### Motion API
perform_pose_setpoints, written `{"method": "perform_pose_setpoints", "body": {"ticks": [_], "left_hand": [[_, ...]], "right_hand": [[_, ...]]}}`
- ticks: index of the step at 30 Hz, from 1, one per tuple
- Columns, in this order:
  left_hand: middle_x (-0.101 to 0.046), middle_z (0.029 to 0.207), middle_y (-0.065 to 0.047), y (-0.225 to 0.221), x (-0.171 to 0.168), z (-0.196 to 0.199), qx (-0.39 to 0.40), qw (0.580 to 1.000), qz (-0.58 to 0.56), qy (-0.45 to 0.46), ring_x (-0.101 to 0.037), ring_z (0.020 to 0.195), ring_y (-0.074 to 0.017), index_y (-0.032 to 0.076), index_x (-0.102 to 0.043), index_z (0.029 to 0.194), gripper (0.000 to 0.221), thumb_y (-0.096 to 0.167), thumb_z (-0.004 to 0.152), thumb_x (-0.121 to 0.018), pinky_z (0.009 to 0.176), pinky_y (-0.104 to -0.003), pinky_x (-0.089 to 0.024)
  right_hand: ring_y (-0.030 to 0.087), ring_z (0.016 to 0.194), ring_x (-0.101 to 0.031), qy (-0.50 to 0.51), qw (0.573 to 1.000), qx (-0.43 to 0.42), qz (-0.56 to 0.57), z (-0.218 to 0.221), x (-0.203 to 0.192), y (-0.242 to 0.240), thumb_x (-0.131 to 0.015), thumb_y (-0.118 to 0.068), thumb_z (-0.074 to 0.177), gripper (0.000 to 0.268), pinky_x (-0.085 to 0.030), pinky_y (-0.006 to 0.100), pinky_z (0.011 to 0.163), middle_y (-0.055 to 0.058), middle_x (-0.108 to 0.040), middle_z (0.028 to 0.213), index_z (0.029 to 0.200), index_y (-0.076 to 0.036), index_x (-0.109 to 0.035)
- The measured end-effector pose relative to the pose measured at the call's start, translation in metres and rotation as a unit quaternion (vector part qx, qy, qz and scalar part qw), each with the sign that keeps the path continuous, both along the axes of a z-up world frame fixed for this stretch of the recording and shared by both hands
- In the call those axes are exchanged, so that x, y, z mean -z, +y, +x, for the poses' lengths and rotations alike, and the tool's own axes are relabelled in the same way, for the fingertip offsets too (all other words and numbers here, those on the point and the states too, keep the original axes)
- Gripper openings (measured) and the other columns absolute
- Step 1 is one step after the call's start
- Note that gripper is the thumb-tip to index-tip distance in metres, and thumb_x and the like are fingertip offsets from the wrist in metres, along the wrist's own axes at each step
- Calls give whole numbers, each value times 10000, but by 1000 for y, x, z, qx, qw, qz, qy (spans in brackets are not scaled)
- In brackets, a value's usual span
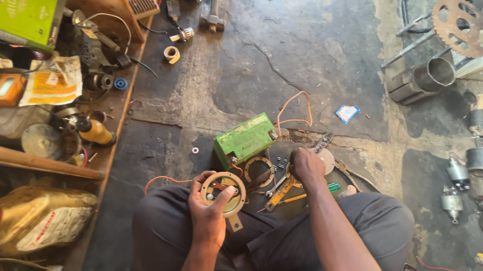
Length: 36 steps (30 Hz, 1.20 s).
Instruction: The person sits on the floor and uses a metal file to smooth the surface of a green battery. They then pick up a circular metal component and use a screwdriver to adjust internal parts. The person continues to manipulate the component with their hands and tools, occasionally using a brush to clean it.
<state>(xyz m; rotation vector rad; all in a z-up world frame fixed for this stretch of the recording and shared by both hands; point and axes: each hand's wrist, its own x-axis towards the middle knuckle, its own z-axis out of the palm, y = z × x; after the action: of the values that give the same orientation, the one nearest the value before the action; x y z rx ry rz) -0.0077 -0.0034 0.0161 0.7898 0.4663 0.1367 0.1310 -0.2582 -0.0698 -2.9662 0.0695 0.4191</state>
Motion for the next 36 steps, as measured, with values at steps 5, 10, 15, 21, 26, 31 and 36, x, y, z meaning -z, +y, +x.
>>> {"method": "perform_pose_setpoints", "body": {"ticks": [5, 10, 15, 21, 26, 31, 36], "left_hand": [[-637, 1053, -71, 2, 0, 1, 3, 1000, 7, 5, -657, 918, -147, 48, -549, 1200, 496, -110, 767, -731, 795, -312, -595], [-635, 1053, -76, 0, 1, 3, 6, 1000, 4, 14, -658, 911, -153, 54, -550, 1202, 491, -92, 771, -733, 779, -320, -599], [-623, 1036, -55, -1, 7, 4, 0, 1000, -14, 26, -637, 907, -142, 48, -552, 1199, 436, -23, 812, -738, 788, -313, -581], [-626, 1015, -58, -3, 17, 10, 7, 1000, -8, 14, -594, 904, -127, 22, -577, 1205, 340, 95, 903, -716, 811, -293, -531], [-644, 1009, -48, -8, 24, 11, 35, 998, -35, 37, -615, 904, -123, 42, -574, 1194, 326, 126, 903, -695, 793, -289, -539], [-641, 1029, -54, -16, 31, 9, 49, 999, -9, 7, -614, 926, -106, 22, -579, 1207, 276, 162, 978, -642, 818, -268, -531], [-675, 1057, -73, -17, 30, 8, 59, 998, -17, -1, -640, 959, -120, 39, -568, 1188, 298, 278, 1012, -556, 844, -274, -532]], "right_hand": [[378, 921, -730, 27, 999, 16, 11, 0, -5, 2, -730, -136, 744, 201, -589, 490, 783, 164, -752, 957, 927, -166, -809], [292, 850, -763, -25, 983, 95, 153, 10, -20, 3, -749, -171, 805, 150, -588, 417, 778, 138, -795, 933, 931, -127, -817], [203, 802, -708, -90, 841, 268, 461, 13, -56, 5, -756, -108, 867, 289, -552, 339, 672, 137, -777, 970, 1135, -7, -713], [239, 896, -747, -41, 672, 160, 722, -13, -104, -8, -726, 38, 864, 262, -620, 335, 804, 198, -739, 1034, 1101, 132, -665], [274, 912, -763, 23, 630, 168, 758, -60, -106, -12, -753, 29, 799, 239, -632, 362, 795, 231, -756, 1051, 1014, 125, -712], [234, 919, -742, -10, 706, 111, 700, -75, -88, 18, -795, 53, 805, 171, -628, 324, 828, 221, -754, 1091, 955, 119, -745], [160, 907, -767, -33, 805, 15, 592, -84, -100, 48, -785, 41, 815, 115, -656, 291, 798, 145, -791, 1053, 924, 70, -767]]}}
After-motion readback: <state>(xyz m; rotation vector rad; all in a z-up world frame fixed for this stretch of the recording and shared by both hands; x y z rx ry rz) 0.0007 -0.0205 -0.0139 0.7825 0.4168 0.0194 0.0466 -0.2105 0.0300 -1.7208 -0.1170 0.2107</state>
